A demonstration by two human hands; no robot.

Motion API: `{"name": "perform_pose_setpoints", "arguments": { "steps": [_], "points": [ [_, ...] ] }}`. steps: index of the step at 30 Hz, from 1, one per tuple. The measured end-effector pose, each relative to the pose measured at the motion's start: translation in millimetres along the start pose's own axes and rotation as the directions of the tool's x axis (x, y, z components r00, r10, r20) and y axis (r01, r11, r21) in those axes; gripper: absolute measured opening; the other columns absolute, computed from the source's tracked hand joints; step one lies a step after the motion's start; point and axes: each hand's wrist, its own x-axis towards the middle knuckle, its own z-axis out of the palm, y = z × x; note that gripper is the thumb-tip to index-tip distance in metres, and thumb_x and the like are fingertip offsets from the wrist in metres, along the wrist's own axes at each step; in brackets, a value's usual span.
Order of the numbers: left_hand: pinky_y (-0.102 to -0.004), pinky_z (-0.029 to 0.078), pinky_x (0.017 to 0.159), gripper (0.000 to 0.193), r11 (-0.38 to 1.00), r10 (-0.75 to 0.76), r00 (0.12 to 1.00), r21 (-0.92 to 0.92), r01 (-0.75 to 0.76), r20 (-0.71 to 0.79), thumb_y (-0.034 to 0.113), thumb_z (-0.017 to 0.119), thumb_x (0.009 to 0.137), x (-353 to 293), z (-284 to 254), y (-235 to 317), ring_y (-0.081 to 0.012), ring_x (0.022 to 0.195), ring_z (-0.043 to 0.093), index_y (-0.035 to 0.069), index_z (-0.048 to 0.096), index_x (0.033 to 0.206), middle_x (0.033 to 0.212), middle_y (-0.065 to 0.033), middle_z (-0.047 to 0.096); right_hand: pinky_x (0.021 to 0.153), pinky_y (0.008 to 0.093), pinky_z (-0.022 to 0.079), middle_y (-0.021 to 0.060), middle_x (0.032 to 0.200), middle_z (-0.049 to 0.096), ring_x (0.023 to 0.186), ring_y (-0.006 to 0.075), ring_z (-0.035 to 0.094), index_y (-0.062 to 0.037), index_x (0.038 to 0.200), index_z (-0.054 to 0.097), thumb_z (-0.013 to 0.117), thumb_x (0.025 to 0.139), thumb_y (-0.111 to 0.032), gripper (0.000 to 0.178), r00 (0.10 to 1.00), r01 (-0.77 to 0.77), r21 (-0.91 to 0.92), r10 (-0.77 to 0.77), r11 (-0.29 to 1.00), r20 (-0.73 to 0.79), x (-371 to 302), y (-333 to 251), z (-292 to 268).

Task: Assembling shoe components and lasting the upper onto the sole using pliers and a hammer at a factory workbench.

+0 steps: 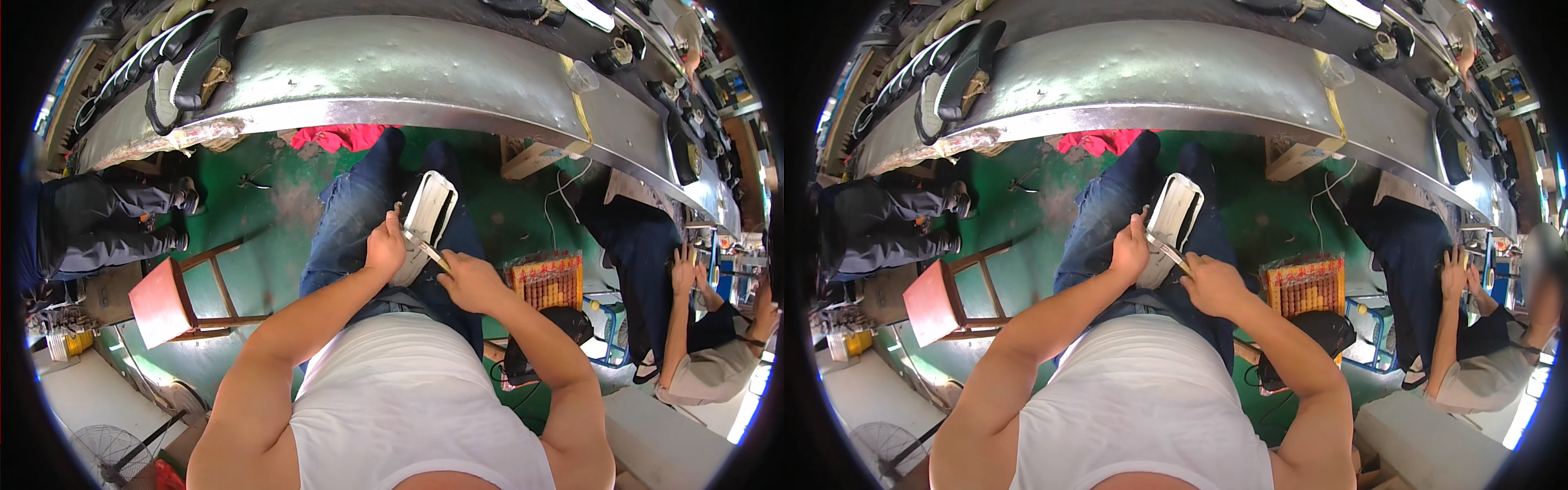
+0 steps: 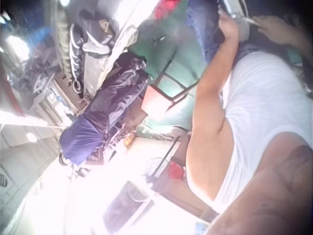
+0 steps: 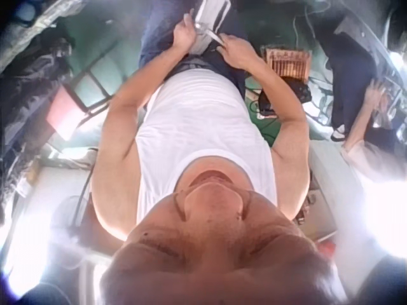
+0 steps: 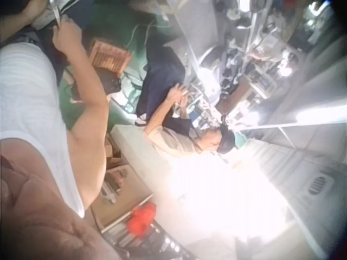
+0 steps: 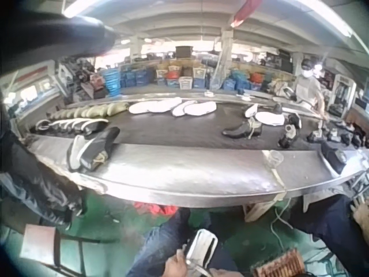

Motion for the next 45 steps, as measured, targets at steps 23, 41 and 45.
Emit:
{"name": "perform_pose_setpoints", "arguments": {
  "steps": [23,41,45],
  "points": [
    [-0.0513,0.054,0.086,0.064,0.613,0.244,0.840,0.593,-0.521,0.485,0.037,0.047,0.100,-11,-32,50,-0.0534,0.096,0.063,0.022,0.020,0.156,0.147,-0.0383,0.030,0.077,0.0519,0.050,0.0280,0.089,0.066,0.084,0.0456,0.063,0.0030,0.091,0.058,0.049,0.100,-0.035,0.040,0.987,-0.139,0.048,0.142,0.989,-0.079,55,45,-19],
    [-0.0408,0.056,0.084,0.078,0.704,0.619,0.769,0.321,-0.633,0.158,0.012,0.078,0.071,-34,-116,94,-0.0365,0.095,0.069,0.007,0.042,0.139,0.105,-0.0262,0.067,0.067,0.0299,0.049,0.0088,0.076,0.065,0.071,0.0156,0.063,0.0008,0.103,0.061,0.046,0.103,-0.033,0.037,0.881,-0.090,0.817,0.428,0.570,-0.201,-20,57,27],
    [-0.0302,0.054,0.080,0.049,0.679,0.620,0.785,-0.498,-0.540,-0.007,0.006,0.077,0.082,-14,-97,140,-0.0160,0.088,0.066,-0.002,0.051,0.123,0.100,-0.0130,0.069,0.068,0.0286,0.049,0.0089,0.085,0.066,0.071,0.0144,0.063,0.0011,0.107,0.061,0.051,0.101,-0.031,0.034,0.856,-0.135,0.911,0.509,0.390,-0.091,-21,63,31]
  ]
}}
